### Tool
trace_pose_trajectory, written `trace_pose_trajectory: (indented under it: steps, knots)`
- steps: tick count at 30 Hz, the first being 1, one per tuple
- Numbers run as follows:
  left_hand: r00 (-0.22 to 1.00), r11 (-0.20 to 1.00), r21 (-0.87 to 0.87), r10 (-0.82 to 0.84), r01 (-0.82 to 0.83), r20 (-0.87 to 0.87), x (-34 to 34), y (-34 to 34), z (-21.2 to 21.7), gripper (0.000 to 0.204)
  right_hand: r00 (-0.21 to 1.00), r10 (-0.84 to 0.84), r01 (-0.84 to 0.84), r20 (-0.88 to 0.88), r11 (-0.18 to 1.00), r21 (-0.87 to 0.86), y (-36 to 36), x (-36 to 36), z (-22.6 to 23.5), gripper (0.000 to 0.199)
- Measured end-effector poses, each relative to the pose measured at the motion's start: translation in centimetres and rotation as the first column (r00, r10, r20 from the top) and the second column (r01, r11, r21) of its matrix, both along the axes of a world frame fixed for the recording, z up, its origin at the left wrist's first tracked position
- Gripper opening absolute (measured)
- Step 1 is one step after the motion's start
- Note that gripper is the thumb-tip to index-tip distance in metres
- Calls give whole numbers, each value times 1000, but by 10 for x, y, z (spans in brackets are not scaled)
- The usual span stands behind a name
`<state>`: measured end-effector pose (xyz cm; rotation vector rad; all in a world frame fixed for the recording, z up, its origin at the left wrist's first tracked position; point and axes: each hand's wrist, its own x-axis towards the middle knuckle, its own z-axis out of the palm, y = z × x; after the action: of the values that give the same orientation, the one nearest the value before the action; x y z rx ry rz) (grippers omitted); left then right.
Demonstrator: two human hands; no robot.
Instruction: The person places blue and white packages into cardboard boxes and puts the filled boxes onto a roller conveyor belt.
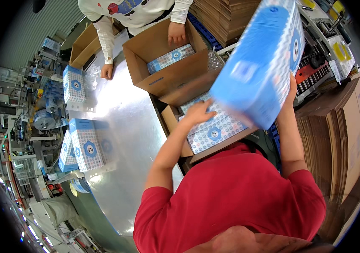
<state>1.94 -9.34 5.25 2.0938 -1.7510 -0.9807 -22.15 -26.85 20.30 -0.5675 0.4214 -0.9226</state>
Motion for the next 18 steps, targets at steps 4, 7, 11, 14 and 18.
trace_pose_trajectory:
  steps: [4,7,11,14,18]
  knots:
    - [982,956,-294,55,1,180,-14,20,-72,56,961,165,-271,-223,737,-619,8,7,1,75]
    - [978,1000,2,23,-24,207,-28,18,-25,39,761,-258,-646,-595,-220,-731,-5,46,9,78]
    - [968,918,-373,-43,136,248,-16,47,-29,40,330,-594,-887,-734,-462,-26,-5,104,-67,95]
    - [880,799,-595,216,90,423,-26,42,37,51,-16,-452,-952,-892,-266,152,1,116,-119,97]
    - [793,848,-432,480,-309,376,1,63,-25,59,151,-466,-966,-872,-255,-31,15,120,-137,87]
